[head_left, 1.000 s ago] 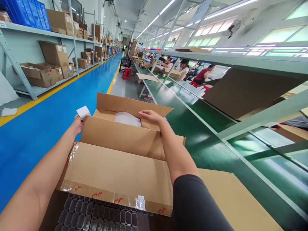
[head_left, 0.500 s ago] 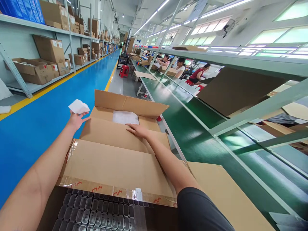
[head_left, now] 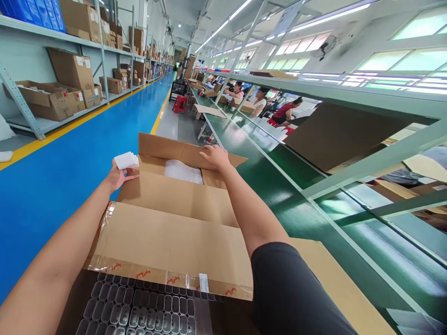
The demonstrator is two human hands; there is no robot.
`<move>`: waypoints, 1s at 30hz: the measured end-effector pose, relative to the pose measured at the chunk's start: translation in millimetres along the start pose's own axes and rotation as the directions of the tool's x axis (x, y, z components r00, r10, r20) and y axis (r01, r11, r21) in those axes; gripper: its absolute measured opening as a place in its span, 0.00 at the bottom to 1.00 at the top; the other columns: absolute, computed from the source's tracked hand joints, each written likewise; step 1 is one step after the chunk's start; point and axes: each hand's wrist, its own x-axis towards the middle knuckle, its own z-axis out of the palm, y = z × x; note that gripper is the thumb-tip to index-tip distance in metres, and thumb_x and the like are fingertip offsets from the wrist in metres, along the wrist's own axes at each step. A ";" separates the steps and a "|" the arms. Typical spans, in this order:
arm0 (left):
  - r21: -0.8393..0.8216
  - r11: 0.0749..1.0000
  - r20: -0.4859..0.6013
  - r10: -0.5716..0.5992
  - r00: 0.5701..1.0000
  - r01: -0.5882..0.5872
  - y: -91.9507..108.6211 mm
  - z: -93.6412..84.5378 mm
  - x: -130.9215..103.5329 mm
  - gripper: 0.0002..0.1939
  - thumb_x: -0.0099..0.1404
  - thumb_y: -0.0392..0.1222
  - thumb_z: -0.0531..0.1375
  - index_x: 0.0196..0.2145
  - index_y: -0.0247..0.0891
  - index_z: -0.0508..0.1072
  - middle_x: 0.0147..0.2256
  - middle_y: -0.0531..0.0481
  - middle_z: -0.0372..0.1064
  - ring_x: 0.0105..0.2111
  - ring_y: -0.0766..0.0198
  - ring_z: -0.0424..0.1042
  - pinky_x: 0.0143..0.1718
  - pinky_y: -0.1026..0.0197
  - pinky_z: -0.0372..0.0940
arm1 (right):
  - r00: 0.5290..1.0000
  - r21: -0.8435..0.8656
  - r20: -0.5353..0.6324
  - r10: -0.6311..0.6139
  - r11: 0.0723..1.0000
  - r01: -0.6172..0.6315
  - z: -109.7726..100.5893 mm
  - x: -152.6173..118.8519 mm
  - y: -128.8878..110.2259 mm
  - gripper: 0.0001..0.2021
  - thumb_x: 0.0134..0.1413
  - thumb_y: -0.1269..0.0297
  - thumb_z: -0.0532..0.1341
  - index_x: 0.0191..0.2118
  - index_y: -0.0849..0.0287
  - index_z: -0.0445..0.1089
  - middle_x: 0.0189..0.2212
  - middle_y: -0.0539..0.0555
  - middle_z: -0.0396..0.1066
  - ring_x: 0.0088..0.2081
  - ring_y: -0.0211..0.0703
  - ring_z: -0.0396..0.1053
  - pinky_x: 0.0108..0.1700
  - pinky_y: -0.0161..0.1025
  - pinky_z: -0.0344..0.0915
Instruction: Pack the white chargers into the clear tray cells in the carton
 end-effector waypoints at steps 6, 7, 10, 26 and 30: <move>-0.028 0.999 -0.062 -0.047 0.997 0.046 10.5 -1.4 -3.9 0.17 0.59 0.49 0.61 0.46 0.45 0.73 0.33 0.50 0.71 0.27 0.64 0.65 0.51 0.29 0.65 | 0.984 -0.041 0.125 -0.124 0.991 0.130 58.2 -73.7 -8.6 0.30 0.63 0.42 0.54 0.62 0.56 0.65 0.58 0.63 0.64 0.59 0.61 0.61 0.65 0.48 0.54; -0.029 0.998 -0.075 -0.051 0.996 0.049 12.0 -2.1 -4.3 0.17 0.59 0.48 0.62 0.46 0.44 0.73 0.32 0.50 0.71 0.27 0.65 0.65 0.51 0.29 0.65 | 0.984 -0.044 0.122 -0.131 0.990 0.138 67.3 -83.0 -10.1 0.33 0.62 0.41 0.55 0.66 0.56 0.60 0.61 0.62 0.61 0.60 0.62 0.58 0.66 0.49 0.53; -0.024 0.998 -0.101 -0.063 0.993 0.061 20.8 -5.7 -5.8 0.16 0.58 0.47 0.63 0.45 0.44 0.74 0.31 0.50 0.71 0.27 0.64 0.65 0.51 0.29 0.65 | 0.985 -0.042 0.111 -0.134 0.989 0.139 84.2 -96.2 -11.6 0.36 0.63 0.40 0.52 0.70 0.55 0.52 0.68 0.59 0.54 0.64 0.64 0.52 0.67 0.52 0.50; 0.052 0.997 -0.047 0.067 0.997 -0.065 55.9 11.5 -4.4 0.16 0.71 0.48 0.48 0.40 0.37 0.72 0.39 0.51 0.72 0.39 0.62 0.67 0.61 0.29 0.56 | 0.976 -0.024 0.218 -0.022 0.999 0.028 119.9 -85.2 -28.2 0.33 0.68 0.43 0.36 0.73 0.50 0.41 0.73 0.58 0.38 0.71 0.67 0.35 0.66 0.73 0.36; 0.090 0.995 -0.071 0.059 0.996 -0.052 52.5 19.0 -4.7 0.13 0.68 0.47 0.52 0.39 0.40 0.73 0.39 0.51 0.73 0.37 0.61 0.68 0.58 0.27 0.59 | 0.940 -0.037 0.340 0.001 0.999 0.013 129.8 -79.3 -23.8 0.34 0.67 0.42 0.33 0.74 0.49 0.34 0.74 0.52 0.26 0.73 0.64 0.27 0.67 0.72 0.32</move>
